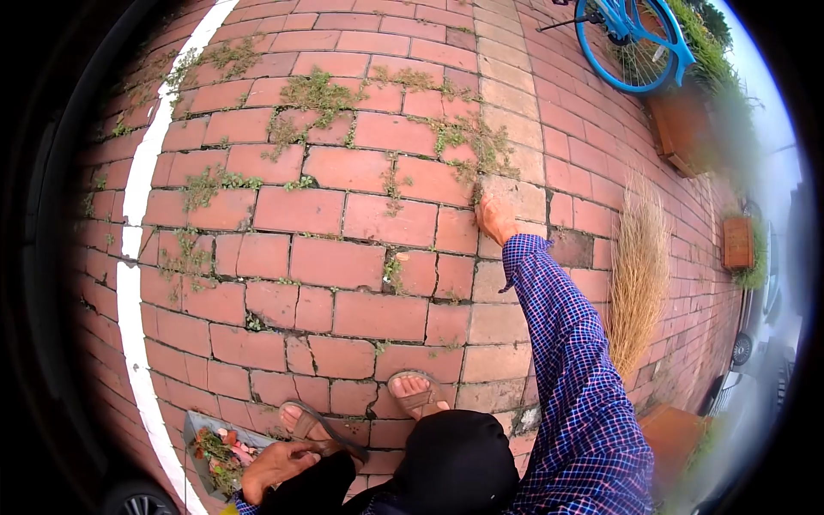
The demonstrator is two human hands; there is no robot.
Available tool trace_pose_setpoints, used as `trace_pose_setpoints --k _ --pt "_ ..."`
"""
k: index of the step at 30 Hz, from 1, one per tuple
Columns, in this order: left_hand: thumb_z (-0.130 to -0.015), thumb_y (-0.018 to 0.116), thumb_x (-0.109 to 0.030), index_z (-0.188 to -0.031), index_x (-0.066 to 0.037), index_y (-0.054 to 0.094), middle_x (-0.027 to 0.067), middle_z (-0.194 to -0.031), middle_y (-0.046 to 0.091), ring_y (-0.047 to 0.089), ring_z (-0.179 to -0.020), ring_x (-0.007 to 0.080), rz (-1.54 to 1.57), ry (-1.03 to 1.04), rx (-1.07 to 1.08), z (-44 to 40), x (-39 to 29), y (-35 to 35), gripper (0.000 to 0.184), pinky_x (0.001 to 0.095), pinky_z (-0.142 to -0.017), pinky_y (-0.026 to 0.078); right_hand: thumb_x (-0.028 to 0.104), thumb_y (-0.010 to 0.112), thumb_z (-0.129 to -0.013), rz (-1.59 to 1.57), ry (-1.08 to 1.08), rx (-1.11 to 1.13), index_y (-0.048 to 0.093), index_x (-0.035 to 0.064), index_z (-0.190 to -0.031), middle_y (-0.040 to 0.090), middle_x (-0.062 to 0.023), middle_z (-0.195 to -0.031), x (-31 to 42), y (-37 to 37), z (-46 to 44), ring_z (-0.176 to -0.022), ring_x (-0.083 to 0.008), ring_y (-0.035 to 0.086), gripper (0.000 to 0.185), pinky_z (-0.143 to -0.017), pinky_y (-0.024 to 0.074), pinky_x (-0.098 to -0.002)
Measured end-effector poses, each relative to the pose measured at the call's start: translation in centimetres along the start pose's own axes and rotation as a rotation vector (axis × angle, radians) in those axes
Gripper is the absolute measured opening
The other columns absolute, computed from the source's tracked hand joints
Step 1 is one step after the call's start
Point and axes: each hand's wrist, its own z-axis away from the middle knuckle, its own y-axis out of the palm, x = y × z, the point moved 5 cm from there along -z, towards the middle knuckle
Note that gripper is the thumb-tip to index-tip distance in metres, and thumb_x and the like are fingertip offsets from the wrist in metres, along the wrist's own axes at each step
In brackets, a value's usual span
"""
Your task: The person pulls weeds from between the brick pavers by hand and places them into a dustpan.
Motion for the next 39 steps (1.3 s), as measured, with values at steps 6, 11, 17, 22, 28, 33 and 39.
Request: trace_pose_setpoints --k 6,11,17,22,28,33,39 --pt "-0.099 0.063 -0.038 -0.126 -0.005 0.070 0.0187 -0.109 0.075 0.073 -0.100 0.0277 -0.049 0.112 0.056 -1.1 1.5 0.2 0.044 0.0364 -0.090 0.055 0.031 0.062 -0.097 -0.072 -0.096 0.063 0.064 -0.0110 -0.092 0.068 -0.0318 -0.082 -3.2 2.9 -2.1 -0.073 -0.0432 0.069 0.042 -0.065 0.0549 -0.0503" --pt "-0.099 0.063 -0.041 -0.124 -0.004 0.071 0.0200 -0.105 0.075 0.073 -0.097 0.0298 -0.108 0.123 0.003 -1.0 1.5 -0.3 0.045 0.0370 -0.089 0.055 0.028 0.062 -0.096 -0.369 0.174 0.244 0.062 -0.0180 -0.095 0.065 -0.0279 -0.071 -2.1 0.5 -1.3 -0.057 -0.0355 0.068 0.046 -0.051 0.0532 -0.0456" --pt "-0.103 0.062 -0.035 -0.124 -0.006 0.071 0.0100 -0.107 0.075 0.067 -0.099 0.0189 -0.041 0.103 0.110 -2.3 3.8 -0.1 0.037 0.0318 -0.094 0.050 0.030 0.059 -0.097 -0.349 0.145 0.163 0.066 -0.0177 -0.087 0.066 -0.0278 -0.066 -2.4 1.4 -0.9 -0.056 -0.0354 0.069 0.049 -0.053 0.0552 -0.0446" --pt "-0.099 0.061 -0.034 -0.112 -0.006 0.072 0.0154 -0.094 0.072 0.069 -0.088 0.0275 -0.059 0.147 0.088 -2.7 2.9 -1.0 0.033 0.0367 -0.083 0.053 0.027 0.058 -0.097 -0.528 0.227 0.115 0.064 -0.0153 -0.076 0.061 -0.0239 -0.057 -2.3 1.4 0.1 -0.051 -0.0328 0.065 0.048 -0.049 0.0516 -0.0432" --pt "-0.097 0.061 -0.034 -0.111 -0.007 0.074 0.0183 -0.098 0.072 0.069 -0.094 0.0320 -0.234 0.251 0.133 -3.9 2.1 -1.6 0.032 0.0384 -0.085 0.053 0.026 0.059 -0.098 -0.919 0.404 0.100 0.056 -0.0031 -0.070 0.050 -0.0084 -0.058 -1.1 0.4 1.4 -0.048 -0.0198 0.049 0.040 -0.042 0.0375 -0.0377" --pt "-0.096 0.063 -0.033 -0.115 -0.008 0.074 0.0188 -0.099 0.073 0.070 -0.093 0.0333 -0.154 0.130 0.163 -2.5 0.0 -1.7 0.034 0.0380 -0.085 0.054 0.023 0.061 -0.099 -1.190 0.610 0.125 0.052 0.0060 -0.078 0.042 -0.0004 -0.065 -1.6 1.1 1.9 -0.052 -0.0131 0.042 0.028 -0.042 0.0308 -0.0310" --pt "-0.094 0.066 -0.030 -0.118 -0.004 0.073 0.0184 -0.101 0.076 0.073 -0.092 0.0279 -0.057 0.047 0.181 -3.0 -0.7 -1.7 0.036 0.0385 -0.084 0.055 0.029 0.061 -0.097 -1.294 0.393 0.050 0.051 0.0059 -0.083 0.047 -0.0016 -0.073 0.2 -8.1 -1.9 -0.061 -0.0135 0.048 0.028 -0.052 0.0389 -0.0303"
